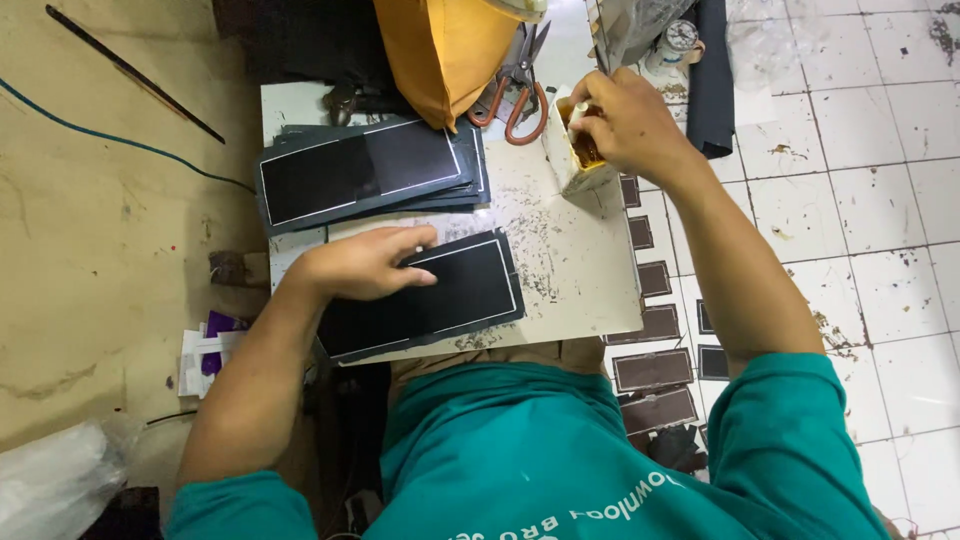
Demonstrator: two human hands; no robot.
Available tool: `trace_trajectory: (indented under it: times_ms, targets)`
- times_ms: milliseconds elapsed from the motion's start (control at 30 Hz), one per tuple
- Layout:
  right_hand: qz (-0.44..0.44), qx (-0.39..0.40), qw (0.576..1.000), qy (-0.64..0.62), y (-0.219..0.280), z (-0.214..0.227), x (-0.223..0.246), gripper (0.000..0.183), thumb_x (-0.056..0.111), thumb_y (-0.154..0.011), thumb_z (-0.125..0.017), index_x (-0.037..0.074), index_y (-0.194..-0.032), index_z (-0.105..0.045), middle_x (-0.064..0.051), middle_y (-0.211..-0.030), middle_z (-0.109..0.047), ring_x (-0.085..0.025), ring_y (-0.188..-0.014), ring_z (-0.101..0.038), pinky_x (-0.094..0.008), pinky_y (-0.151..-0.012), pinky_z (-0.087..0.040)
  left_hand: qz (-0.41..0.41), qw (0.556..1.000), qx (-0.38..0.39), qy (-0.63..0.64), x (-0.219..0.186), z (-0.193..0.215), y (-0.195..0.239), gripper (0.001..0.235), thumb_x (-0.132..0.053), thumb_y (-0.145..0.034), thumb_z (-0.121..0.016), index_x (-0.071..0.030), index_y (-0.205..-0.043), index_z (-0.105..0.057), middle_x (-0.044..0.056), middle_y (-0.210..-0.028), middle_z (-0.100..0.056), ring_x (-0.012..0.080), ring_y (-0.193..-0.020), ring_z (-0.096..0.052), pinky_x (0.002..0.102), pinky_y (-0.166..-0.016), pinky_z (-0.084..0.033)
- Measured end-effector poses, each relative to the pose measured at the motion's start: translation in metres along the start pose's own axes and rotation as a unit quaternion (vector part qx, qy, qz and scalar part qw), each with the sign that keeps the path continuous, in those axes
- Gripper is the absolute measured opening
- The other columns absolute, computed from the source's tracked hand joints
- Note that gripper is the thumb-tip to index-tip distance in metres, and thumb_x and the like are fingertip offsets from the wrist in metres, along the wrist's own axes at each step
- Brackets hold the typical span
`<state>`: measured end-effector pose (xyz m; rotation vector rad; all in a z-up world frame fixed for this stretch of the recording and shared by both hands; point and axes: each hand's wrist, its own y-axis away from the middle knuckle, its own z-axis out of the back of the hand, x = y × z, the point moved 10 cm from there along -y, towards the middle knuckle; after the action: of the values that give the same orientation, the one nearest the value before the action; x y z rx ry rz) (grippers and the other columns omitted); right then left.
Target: Applying edge finish and adhesive to leather wallet components using an applicator tool and brush
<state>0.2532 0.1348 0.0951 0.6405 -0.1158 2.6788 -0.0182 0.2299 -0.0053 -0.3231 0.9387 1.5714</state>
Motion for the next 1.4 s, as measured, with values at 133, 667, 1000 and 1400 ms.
trace_trajectory:
  times_ms: [133,667,1000,1400]
  targets:
    - [-0.033,0.035,0.996,-0.075,0.013,0.020,0.008,0.018,0.013,-0.100,-0.066,0.006,-0.116,-0.061,-0.016,-0.128,-0.068,-0.034,-0.123,-0.064,-0.046,-0.091,-0.051,0.043,0.997,0.025,0.056,0.027,-0.025,-0.026,0.067,-0.042,-0.088,-0.073,-0.013,-0.145,-0.052,0.008,-0.140,-0.061,0.0248,-0.117,-0.064,0.033,-0.102,-0.047]
    - [0.258,0.009,0.904,-0.340,0.144,0.048,0.112,0.024,-0.005,-0.095,-0.056,-0.010,-0.112,-0.040,-0.031,-0.103,-0.062,-0.042,-0.099,-0.079,-0.042,-0.084,-0.073,0.094,0.975,-0.160,-0.119,0.009,-0.026,-0.041,0.071,-0.069,-0.075,-0.087,-0.010,-0.099,-0.055,0.014,-0.094,-0.071,0.0426,-0.086,-0.066,0.054,-0.070,-0.048]
    - [-0.009,-0.001,0.928,-0.373,0.090,-0.107,0.042,0.018,0.000,-0.109,-0.060,0.006,-0.124,-0.054,0.002,-0.081,-0.044,-0.009,-0.075,-0.044,-0.022,-0.068,-0.038,0.083,0.959,-0.239,-0.130,0.006,-0.026,-0.037,0.079,-0.069,-0.067,-0.096,-0.010,-0.100,-0.053,0.006,-0.095,-0.071,0.0358,-0.084,-0.068,0.052,-0.066,-0.052]
    - [-0.016,-0.021,0.949,-0.314,0.088,-0.111,0.042,0.014,0.004,-0.106,-0.062,0.009,-0.119,-0.057,0.003,-0.078,-0.042,-0.009,-0.075,-0.041,-0.024,-0.072,-0.034,0.073,0.954,-0.257,-0.136,0.005,-0.025,-0.035,0.080,-0.069,-0.065,-0.098,-0.010,-0.097,-0.054,0.005,-0.092,-0.070,0.0354,-0.081,-0.068,0.052,-0.064,-0.052]
